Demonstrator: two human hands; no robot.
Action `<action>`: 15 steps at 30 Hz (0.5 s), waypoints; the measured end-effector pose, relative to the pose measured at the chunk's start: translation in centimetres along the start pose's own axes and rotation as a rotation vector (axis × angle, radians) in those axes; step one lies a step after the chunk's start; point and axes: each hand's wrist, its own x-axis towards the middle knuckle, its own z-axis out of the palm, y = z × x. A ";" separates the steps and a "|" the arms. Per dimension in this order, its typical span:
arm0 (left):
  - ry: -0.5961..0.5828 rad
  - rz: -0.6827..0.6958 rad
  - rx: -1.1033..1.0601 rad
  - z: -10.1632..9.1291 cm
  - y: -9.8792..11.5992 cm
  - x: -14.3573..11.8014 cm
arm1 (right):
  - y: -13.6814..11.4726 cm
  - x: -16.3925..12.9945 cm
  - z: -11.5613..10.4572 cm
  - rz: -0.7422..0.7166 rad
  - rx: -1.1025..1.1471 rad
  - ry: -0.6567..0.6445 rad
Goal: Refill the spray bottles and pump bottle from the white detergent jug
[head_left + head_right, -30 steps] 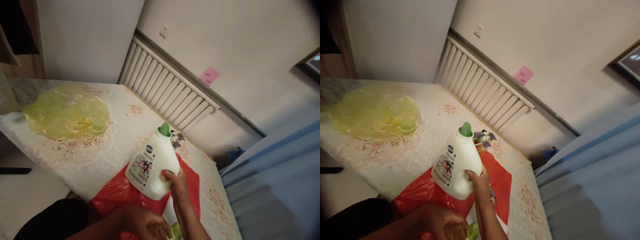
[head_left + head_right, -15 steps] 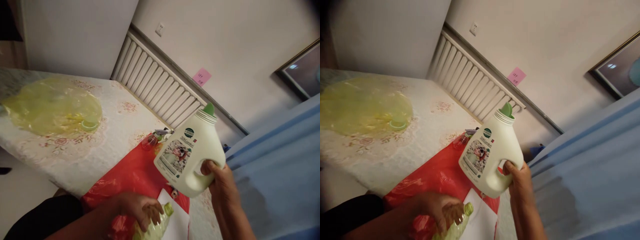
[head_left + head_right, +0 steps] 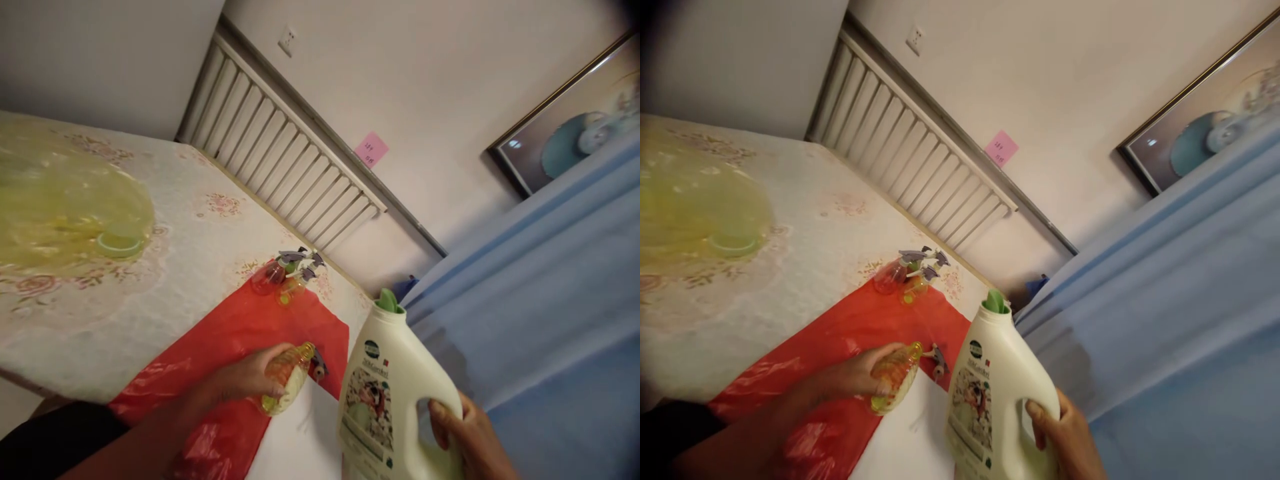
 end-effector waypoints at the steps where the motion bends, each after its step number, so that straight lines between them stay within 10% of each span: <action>1: 0.025 -0.015 0.015 0.1 0.0 0.0 | 0.6 -0.3 -0.2 0.013 -0.038 -0.014; 15: -0.028 -0.049 0.090 1.0 0.7 -0.2 | 2.1 -2.4 0.5 0.075 -0.220 -0.396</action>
